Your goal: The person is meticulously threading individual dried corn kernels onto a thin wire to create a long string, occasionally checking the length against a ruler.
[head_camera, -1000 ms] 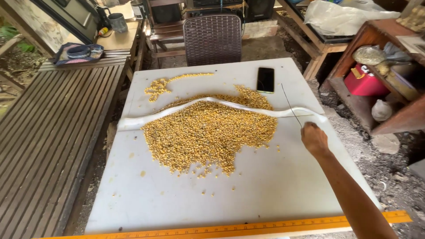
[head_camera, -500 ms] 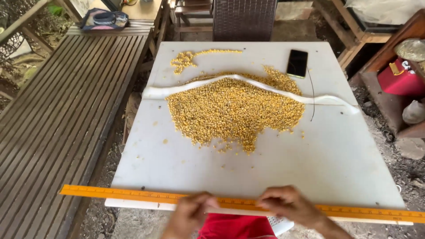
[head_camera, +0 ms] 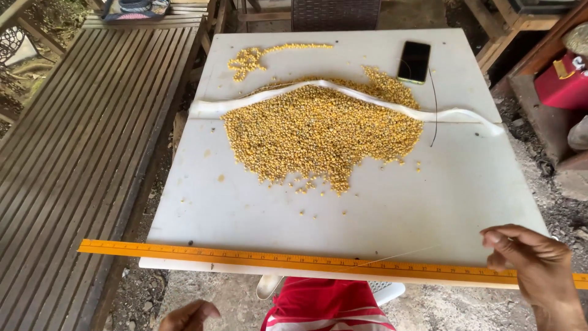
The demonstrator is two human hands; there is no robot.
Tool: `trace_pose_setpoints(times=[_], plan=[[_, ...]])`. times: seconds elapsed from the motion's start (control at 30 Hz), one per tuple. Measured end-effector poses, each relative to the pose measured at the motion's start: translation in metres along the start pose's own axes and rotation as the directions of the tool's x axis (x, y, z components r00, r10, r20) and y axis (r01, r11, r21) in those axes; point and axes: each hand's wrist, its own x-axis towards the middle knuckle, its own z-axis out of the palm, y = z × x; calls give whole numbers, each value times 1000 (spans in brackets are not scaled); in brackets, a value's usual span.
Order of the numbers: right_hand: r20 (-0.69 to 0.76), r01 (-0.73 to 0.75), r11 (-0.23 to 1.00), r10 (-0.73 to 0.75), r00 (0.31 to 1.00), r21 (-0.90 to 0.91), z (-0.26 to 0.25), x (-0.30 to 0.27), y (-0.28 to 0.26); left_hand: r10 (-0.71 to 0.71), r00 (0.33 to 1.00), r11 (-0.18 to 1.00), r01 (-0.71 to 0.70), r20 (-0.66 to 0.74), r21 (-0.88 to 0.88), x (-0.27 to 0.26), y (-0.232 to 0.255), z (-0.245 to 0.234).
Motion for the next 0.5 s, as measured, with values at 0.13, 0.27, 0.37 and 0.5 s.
trace_pose_setpoints(times=[0.13,0.27,0.37,0.5], plan=[[-83,35,983,-21,996,178,2,0,8,-115,964,970,56,241,238,6,0,23],[-16,-143,902,164,986,408,9,1,28,-29,958,977,-33,286,210,10,24,44],[41,-79,877,68,997,474,50,-4,16,124,921,971,-190,369,147,20,48,65],[227,-154,965,105,968,210,135,-20,-13,542,811,826,-562,222,36,43,112,93]])
